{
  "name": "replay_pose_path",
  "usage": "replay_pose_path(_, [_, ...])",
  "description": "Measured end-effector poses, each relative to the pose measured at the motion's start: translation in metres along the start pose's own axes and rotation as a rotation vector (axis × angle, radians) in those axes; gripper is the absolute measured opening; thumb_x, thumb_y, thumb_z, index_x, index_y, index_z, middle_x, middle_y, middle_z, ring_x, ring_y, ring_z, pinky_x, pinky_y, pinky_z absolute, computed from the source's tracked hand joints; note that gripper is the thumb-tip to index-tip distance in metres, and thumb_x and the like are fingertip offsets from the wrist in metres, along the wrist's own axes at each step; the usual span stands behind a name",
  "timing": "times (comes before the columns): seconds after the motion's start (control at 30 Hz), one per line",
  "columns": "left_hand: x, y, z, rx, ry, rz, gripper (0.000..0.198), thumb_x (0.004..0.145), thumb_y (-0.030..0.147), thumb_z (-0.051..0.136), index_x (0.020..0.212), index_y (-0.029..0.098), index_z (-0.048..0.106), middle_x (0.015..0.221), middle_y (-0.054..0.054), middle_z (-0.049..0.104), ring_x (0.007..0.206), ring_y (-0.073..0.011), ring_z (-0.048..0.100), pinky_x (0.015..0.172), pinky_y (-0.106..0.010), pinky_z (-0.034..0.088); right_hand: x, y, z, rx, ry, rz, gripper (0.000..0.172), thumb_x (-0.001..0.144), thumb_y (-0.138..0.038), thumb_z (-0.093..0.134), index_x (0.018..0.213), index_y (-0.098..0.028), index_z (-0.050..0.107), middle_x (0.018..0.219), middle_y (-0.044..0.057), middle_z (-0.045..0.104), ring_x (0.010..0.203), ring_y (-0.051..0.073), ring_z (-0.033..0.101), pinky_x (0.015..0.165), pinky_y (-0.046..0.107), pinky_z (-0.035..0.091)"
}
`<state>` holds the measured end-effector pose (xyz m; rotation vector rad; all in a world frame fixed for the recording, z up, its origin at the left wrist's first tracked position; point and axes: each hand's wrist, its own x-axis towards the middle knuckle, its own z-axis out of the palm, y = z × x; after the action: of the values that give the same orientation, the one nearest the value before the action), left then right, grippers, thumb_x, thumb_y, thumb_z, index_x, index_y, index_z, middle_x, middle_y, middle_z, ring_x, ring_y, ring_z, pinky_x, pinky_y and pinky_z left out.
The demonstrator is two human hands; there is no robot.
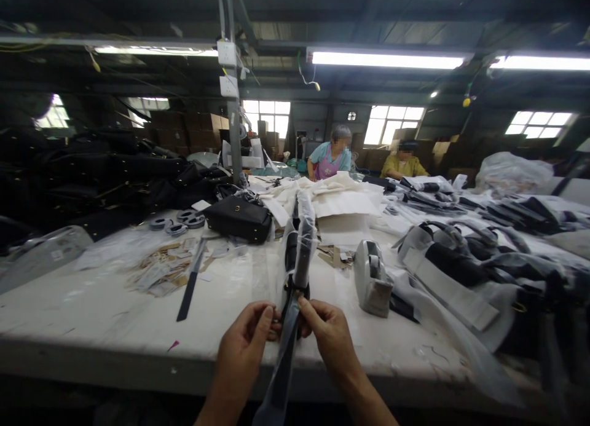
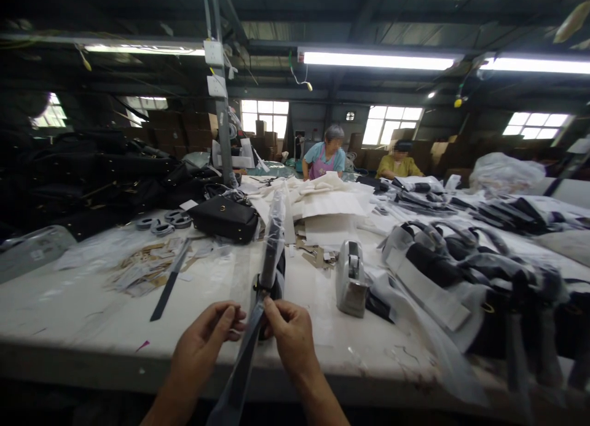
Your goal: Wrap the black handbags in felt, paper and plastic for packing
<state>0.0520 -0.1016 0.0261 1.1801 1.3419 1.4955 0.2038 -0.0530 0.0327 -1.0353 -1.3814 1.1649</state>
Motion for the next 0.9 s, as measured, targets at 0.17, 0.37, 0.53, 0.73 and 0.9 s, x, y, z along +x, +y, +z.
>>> replay_pose_path(0.17, [0.01,0.005,0.023,-0.321,-0.213,-0.248,0.041,0.079,0.048,0.072,0.102,0.016,0.062,0.08,-0.005,0.073,0.072,-0.0144,0.066,0.072,-0.025,0.052,0.0,-0.004,-0.003,-0.057,-0.017,-0.037,0.046,0.088,-0.049,0.057,0.057,-0.016,0.062,0.05,-0.001,0.057,0.049,0.012,0.052,0.051,0.023,0.038])
replay_pose_path(0.37, [0.005,0.005,0.032,-0.359,-0.146,-0.309,0.041,0.075,0.043,0.077,0.103,0.014,0.066,0.083,-0.002,0.069,0.07,-0.009,0.059,0.058,-0.016,0.045,0.001,-0.007,-0.004,-0.209,-0.013,-0.095,0.042,0.091,-0.044,0.055,0.06,-0.016,0.065,0.053,-0.002,0.057,0.051,0.011,0.051,0.05,0.022,0.036])
replay_pose_path(0.53, [0.007,0.003,0.034,-0.324,-0.067,-0.348,0.053,0.065,0.048,0.082,0.102,0.015,0.066,0.062,0.006,0.057,0.05,-0.004,0.04,0.041,-0.013,0.025,-0.004,-0.011,-0.024,-0.262,-0.028,-0.155,0.038,0.092,-0.043,0.055,0.069,-0.018,0.071,0.063,0.001,0.068,0.055,0.013,0.059,0.055,0.023,0.044])
replay_pose_path(0.73, [0.008,-0.006,0.036,-0.287,0.038,-0.378,0.067,0.049,0.052,0.089,0.098,0.014,0.064,0.054,0.006,0.054,0.046,-0.0067,0.042,0.038,-0.015,0.025,0.013,-0.009,-0.141,-0.522,0.551,-0.159,0.034,0.086,-0.046,0.06,0.109,-0.023,0.072,0.11,0.009,0.072,0.093,0.026,0.066,0.087,0.038,0.048])
replay_pose_path(0.9, [0.008,-0.009,0.042,-0.273,0.105,-0.323,0.061,0.051,0.055,0.086,0.092,0.016,0.064,0.051,0.006,0.054,0.043,-0.0062,0.04,0.037,-0.014,0.027,0.049,0.004,-0.203,-0.508,0.577,0.001,0.024,0.067,-0.044,0.075,0.071,-0.02,0.075,0.09,0.009,0.075,0.101,0.032,0.062,0.09,0.04,0.043])
